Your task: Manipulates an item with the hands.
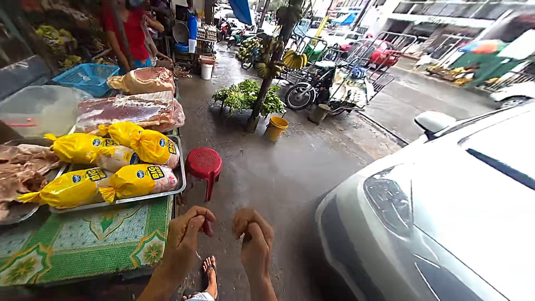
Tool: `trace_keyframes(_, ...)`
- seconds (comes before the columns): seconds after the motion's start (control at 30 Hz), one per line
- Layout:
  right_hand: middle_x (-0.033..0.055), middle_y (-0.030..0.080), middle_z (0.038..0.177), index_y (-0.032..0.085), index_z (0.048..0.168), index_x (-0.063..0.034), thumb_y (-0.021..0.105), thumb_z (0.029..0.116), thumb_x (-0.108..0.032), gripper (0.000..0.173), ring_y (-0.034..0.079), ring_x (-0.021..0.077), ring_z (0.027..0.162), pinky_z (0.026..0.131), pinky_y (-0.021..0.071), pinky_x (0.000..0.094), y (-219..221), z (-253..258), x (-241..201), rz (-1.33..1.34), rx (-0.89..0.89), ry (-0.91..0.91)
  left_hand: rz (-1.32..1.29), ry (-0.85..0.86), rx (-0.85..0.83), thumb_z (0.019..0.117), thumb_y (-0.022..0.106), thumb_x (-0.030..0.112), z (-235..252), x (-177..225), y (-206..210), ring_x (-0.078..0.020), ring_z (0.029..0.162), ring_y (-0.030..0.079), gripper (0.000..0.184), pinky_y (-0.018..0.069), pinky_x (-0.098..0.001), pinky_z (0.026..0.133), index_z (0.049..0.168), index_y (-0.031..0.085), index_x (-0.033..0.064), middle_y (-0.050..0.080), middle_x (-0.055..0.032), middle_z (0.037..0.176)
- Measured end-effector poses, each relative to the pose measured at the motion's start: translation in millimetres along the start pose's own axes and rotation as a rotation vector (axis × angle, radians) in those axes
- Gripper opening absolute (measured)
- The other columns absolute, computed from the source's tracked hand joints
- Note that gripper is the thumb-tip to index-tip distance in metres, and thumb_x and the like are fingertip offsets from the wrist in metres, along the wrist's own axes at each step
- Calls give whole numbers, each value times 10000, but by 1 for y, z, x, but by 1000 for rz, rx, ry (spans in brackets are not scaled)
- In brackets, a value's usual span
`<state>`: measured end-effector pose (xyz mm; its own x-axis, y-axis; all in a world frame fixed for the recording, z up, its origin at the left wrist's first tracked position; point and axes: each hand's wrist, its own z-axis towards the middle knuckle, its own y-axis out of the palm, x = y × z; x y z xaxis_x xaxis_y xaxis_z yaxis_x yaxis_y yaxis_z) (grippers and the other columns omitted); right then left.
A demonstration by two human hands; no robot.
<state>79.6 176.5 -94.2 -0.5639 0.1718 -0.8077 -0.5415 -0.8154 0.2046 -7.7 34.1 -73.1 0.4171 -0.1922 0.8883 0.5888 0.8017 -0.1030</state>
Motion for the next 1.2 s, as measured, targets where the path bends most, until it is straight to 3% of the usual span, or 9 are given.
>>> trace_keyframes(0.07, -114, 644, 747, 703, 920, -154, 439, 1074, -328, 351, 579, -46, 649, 599, 493, 131, 3, 0, -5, -76, -21, 5, 71, -66, -15, 1088, 316, 165, 1, 5, 6, -47, 663, 666, 395, 598, -252, 676, 1102, 673, -1, 659, 32, 755)
trace_keyframes(0.17, -11, 700, 822, 693, 1129, 31, 552, 1017, -87, 215, 617, -24, 640, 578, 538, 133, 10, 1, -9, -218, -49, -1, 184, -73, -25, 1101, 399, 199, 1, 4, 11, -45, 540, 645, 337, 597, -231, 532, 1115, 683, 18, 639, 24, 682)
trace_keyframes(0.27, -6, 731, 861, 710, 1092, 4, 645, 987, -122, 176, 626, -33, 642, 576, 543, 134, 9, -2, -10, -136, -95, 50, 399, 20, -35, 1095, 427, 347, -2, -4, 8, -63, 465, 597, 456, 528, -245, 456, 897, 709, 49, 616, 11, 585)
trace_keyframes(0.33, -2, 720, 912, 679, 1103, -26, 685, 969, -150, 183, 617, -20, 635, 557, 543, 156, 6, -5, -12, -10, -136, 150, 577, 20, -88, 1082, 350, 506, -3, -7, 3, -137, 530, 630, 633, 509, -352, 495, 764, 714, 95, 644, -11, 615)
trace_keyframes(0.4, 12, 713, 980, 637, 1108, -50, 710, 943, -120, 194, 625, -2, 636, 546, 549, 171, 2, -7, -13, 49, -154, 220, 688, 36, -154, 1055, 380, 537, -4, -10, -2, -204, 611, 661, 614, 513, -419, 516, 837, 748, 96, 663, -46, 715)
trace_keyframes(0.47, 30, 701, 1019, 646, 1071, -34, 714, 927, -80, 166, 641, 4, 666, 559, 565, 171, -6, -8, -10, -8, -195, 206, 734, 91, -188, 982, 564, 473, -3, -10, -5, -232, 718, 723, 438, 572, -440, 573, 1100, 767, 103, 738, -61, 895)
trace_keyframes(0.53, 47, 702, 997, 664, 1027, -21, 727, 920, -78, 137, 660, 27, 682, 556, 576, 186, -13, -10, -7, -72, -264, 210, 768, 161, -185, 909, 657, 465, -3, -11, -5, -210, 780, 734, 473, 587, -417, 617, 1237, 716, 129, 751, -21, 970)
trace_keyframes(0.73, 70, 696, 982, 672, 971, -9, 762, 904, -110, 150, 726, 109, 775, 620, 641, 267, -29, -15, -10, -76, -379, 270, 855, 283, -193, 828, 737, 381, -3, -6, -4, -192, 791, 721, 481, 542, -436, 659, 1252, 698, 156, 750, 21, 962)
trace_keyframes(1.2, 52, 689, 1021, 656, 962, -46, 770, 900, -123, 151, 739, 129, 787, 616, 653, 298, -19, -19, -11, 112, -381, 302, 765, 284, -147, 949, 608, 492, -10, 0, -14, -136, 849, 722, 479, 543, -426, 740, 1293, 678, 166, 759, 57, 973)
